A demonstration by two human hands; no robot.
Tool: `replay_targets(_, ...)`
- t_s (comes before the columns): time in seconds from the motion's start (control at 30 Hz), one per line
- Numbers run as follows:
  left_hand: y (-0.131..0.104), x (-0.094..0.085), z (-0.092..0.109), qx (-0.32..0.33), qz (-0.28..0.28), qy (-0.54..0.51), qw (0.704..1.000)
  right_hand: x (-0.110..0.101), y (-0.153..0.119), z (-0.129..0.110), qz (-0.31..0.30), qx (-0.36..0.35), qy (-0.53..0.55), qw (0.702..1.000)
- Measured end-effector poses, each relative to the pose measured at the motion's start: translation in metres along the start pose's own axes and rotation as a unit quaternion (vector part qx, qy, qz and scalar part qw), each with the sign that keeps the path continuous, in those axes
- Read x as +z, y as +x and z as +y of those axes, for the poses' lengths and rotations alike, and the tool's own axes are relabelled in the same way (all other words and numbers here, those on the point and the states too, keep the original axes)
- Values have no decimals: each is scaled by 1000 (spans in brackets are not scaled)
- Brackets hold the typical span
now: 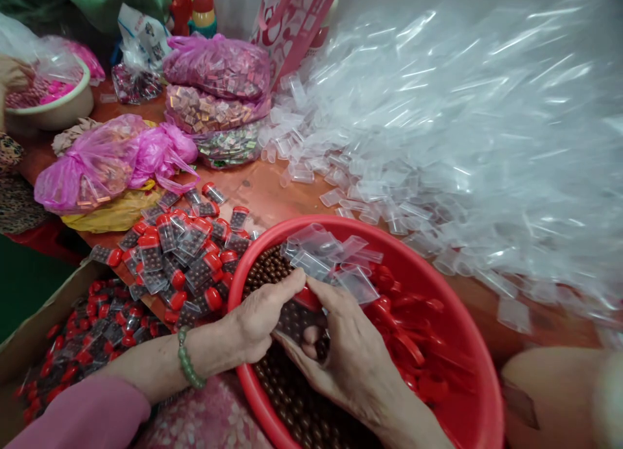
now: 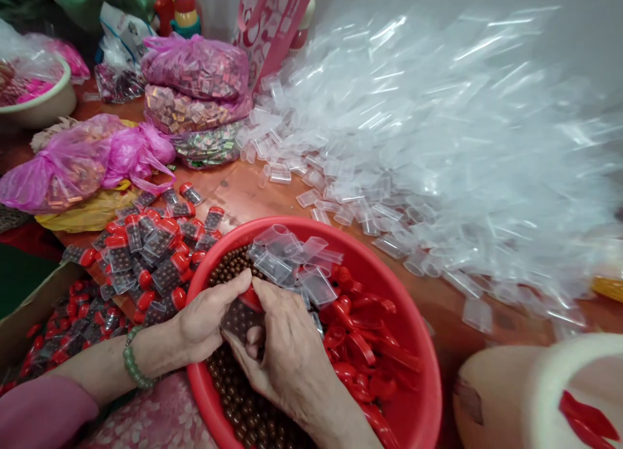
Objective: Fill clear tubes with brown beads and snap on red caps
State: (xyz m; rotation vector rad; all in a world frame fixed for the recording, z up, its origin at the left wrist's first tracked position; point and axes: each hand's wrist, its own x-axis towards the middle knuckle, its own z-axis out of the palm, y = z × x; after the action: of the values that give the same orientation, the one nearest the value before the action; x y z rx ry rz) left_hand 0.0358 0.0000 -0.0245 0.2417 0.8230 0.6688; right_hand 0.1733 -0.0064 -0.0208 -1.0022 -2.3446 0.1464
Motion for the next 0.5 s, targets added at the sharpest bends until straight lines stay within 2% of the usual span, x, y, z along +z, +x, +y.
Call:
replay_targets(0.13,2,14,0,58,52,-37,996,-3,5,4,50,-45,-17,998)
replay_targets(0.23,2,21,0,70,79,-44,993,-6,8,6,72,-59,-31,995)
replay_targets(0.4,4,25,-4,41,69,-30,996,-8,3,9,72,-69,-43,994)
replay_targets(0.5,8,26,-6,46,64,2,997,-7,0,9,64,-77,-35,994)
